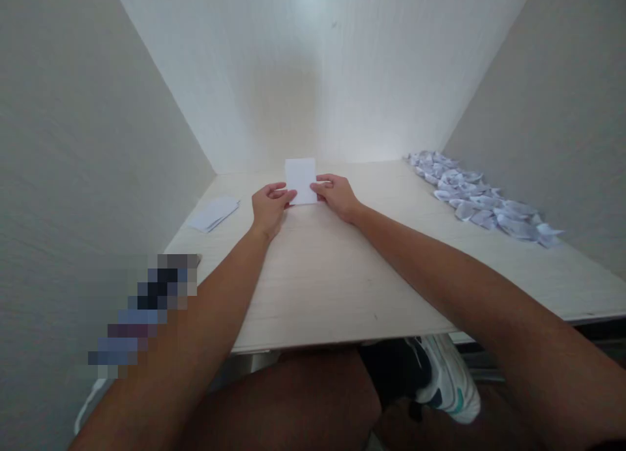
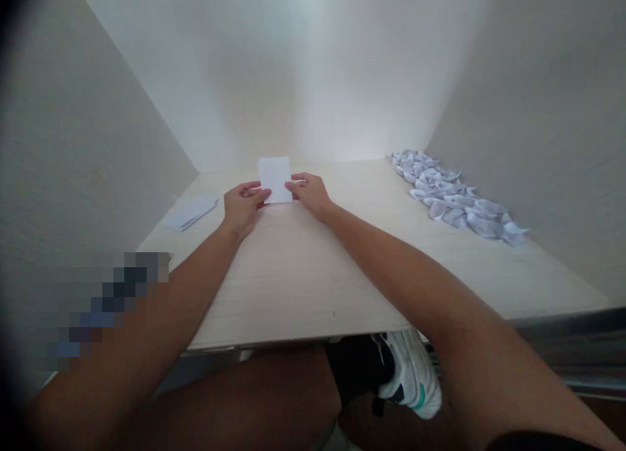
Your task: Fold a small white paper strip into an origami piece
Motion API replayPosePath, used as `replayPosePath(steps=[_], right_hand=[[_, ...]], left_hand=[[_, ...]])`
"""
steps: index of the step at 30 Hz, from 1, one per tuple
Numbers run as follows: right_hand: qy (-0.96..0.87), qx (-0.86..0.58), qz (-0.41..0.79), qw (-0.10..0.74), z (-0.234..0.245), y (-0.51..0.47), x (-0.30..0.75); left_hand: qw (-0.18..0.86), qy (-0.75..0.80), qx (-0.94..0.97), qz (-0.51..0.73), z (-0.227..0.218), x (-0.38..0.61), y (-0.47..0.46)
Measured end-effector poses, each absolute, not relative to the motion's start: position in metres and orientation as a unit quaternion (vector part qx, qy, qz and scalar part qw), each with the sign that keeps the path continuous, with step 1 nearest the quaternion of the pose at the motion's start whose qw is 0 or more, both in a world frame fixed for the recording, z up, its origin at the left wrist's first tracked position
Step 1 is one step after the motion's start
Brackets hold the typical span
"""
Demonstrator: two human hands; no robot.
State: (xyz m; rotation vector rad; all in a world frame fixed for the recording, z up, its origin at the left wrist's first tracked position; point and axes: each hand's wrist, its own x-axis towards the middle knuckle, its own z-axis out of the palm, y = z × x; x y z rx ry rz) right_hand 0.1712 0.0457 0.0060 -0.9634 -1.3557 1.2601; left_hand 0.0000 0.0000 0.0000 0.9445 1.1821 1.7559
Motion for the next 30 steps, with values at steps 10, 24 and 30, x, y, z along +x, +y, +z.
replayPosePath(steps=[10, 24, 30], right_hand=[[-0.522, -0.368, 0.574, 0.512, 0.009, 0.050, 0.175], [-0.607, -0.482, 0.327, 0.541, 0.001, 0.055, 0.177], [-0.648, -0.531, 0.141, 0.527, 0.017, 0.046, 0.187]], left_hand=[[0.404, 0.470, 0.356, 0.700, 0.002, 0.000, -0.002], [0.363, 0.477, 0.288, 0.747, 0.005, -0.009, 0.002], [0.426, 0.443, 0.292, 0.732, 0.014, -0.011, -0.006]])
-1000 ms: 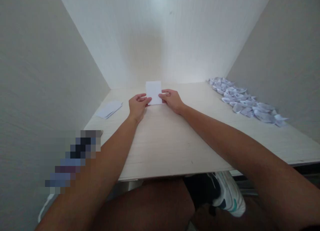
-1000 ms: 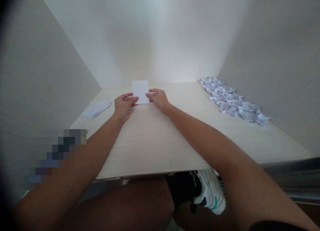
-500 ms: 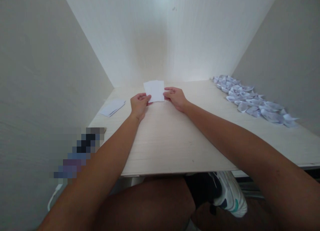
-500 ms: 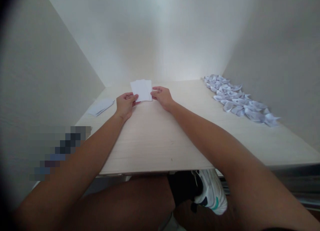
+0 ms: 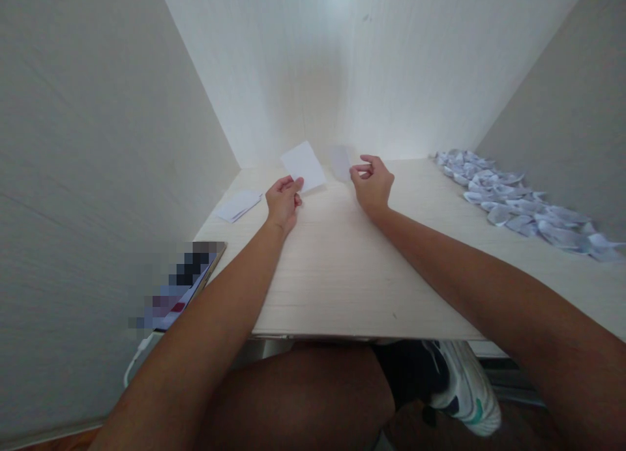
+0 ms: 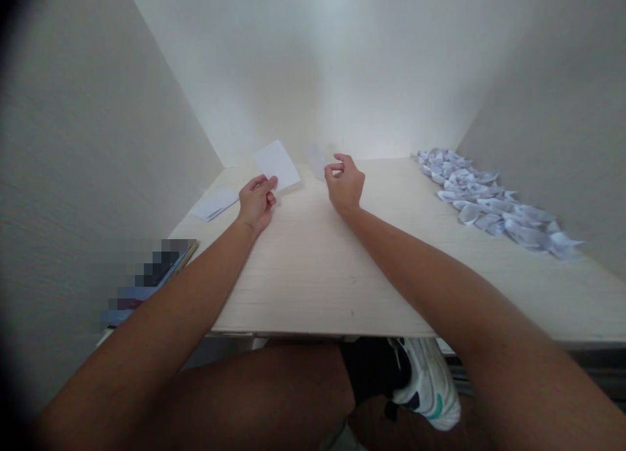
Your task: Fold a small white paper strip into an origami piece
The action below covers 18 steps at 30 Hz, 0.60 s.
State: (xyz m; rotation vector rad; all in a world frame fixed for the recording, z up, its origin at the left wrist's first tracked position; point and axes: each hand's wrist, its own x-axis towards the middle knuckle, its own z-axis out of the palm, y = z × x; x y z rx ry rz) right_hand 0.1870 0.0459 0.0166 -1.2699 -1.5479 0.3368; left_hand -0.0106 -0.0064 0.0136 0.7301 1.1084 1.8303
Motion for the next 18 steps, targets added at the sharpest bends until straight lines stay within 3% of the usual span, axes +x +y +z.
replayPosePath(steps=[11, 18], right_hand=[[-0.803, -0.505, 0.023, 0.317, 0.016, 0.037, 0.182], [-0.824, -0.477, 0.039, 0.304, 0.014, 0.042, 0.186]], left_hand=[[0.557, 0.378, 0.338, 0.658, 0.020, 0.001, -0.020], [0.576, 0.353, 0.330, 0.659, 0.023, 0.000, -0.021]])
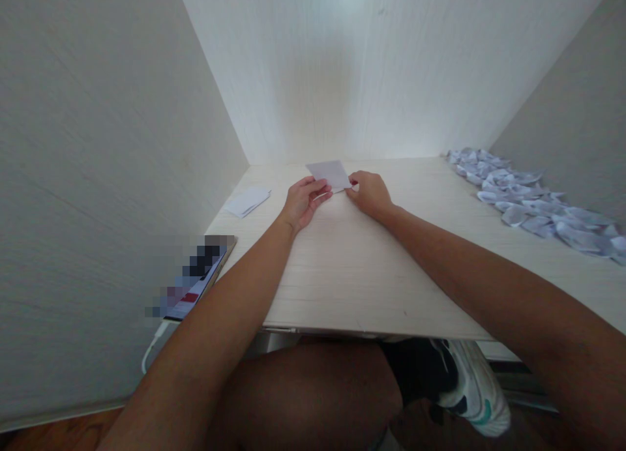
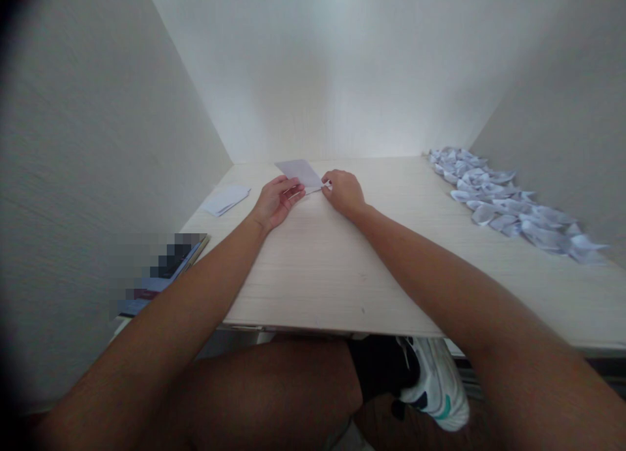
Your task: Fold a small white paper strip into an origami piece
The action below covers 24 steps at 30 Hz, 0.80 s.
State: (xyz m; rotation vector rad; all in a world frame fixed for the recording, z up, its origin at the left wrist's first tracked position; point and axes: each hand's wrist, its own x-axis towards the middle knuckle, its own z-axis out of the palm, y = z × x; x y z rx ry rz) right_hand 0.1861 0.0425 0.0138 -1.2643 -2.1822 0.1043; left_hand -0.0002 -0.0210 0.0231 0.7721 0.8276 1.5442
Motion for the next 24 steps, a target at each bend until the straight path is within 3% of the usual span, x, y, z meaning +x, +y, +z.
replayPosePath(steps=[14, 24], right_hand=[[-0.690, -0.529, 0.171, 0.463, 0.015, 0.042, 0.193], [-0.550, -0.480, 0.464, 0.502, 0.017, -0.002, 0.215]], left_hand=[[0.597, 0.323, 0.315, 0.664, 0.021, 0.000, -0.020], [0.597, 0.327, 0.303, 0.667, 0.019, 0.003, -0.016]])
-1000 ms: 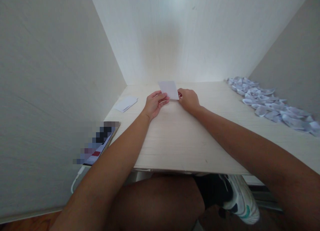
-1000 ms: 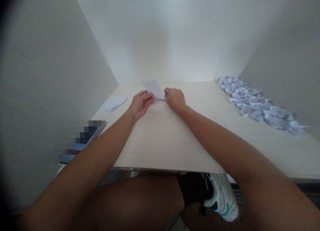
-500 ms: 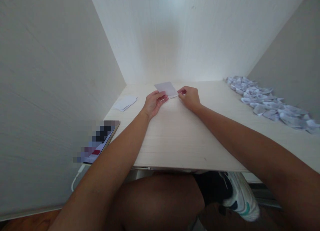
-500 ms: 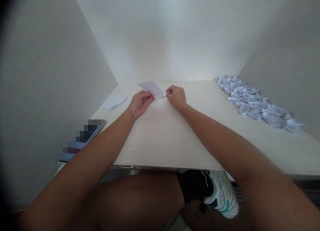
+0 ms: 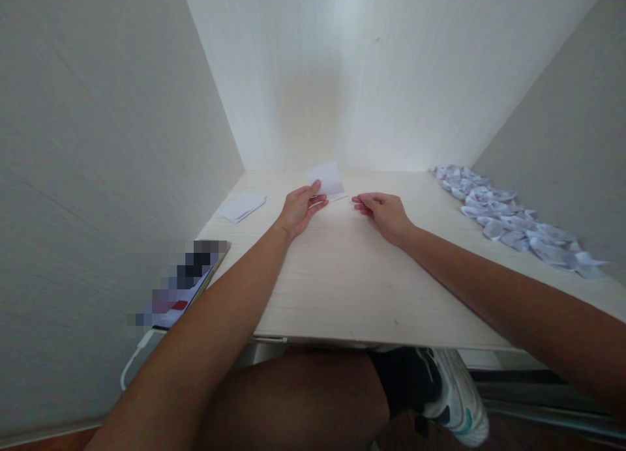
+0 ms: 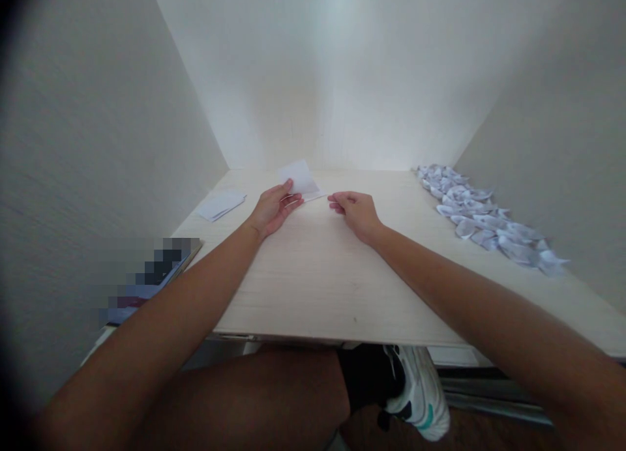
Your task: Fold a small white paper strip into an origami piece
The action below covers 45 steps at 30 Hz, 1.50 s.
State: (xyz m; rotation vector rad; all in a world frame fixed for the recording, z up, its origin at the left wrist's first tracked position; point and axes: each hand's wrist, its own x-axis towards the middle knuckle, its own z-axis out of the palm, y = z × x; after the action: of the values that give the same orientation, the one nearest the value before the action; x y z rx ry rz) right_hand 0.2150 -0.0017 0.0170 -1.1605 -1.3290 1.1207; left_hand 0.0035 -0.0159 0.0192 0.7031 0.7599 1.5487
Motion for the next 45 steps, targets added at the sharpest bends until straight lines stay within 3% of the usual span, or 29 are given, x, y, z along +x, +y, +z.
replayPosePath(steps=[5, 14, 45], right_hand=[[-0.508, -0.432, 0.578, 0.470, 0.028, -0.037, 0.231], [-0.457, -0.404, 0.660, 0.438, 0.037, -0.034, 0.236], [-0.515, -0.374, 0.662, 0.396, 0.036, -0.036, 0.238]], left_hand=[[0.594, 0.346, 0.304, 0.660, 0.019, 0.004, -0.016], [0.578, 0.387, 0.307, 0.650, 0.023, 0.007, -0.020], [0.574, 0.391, 0.326, 0.642, 0.021, 0.006, -0.020]])
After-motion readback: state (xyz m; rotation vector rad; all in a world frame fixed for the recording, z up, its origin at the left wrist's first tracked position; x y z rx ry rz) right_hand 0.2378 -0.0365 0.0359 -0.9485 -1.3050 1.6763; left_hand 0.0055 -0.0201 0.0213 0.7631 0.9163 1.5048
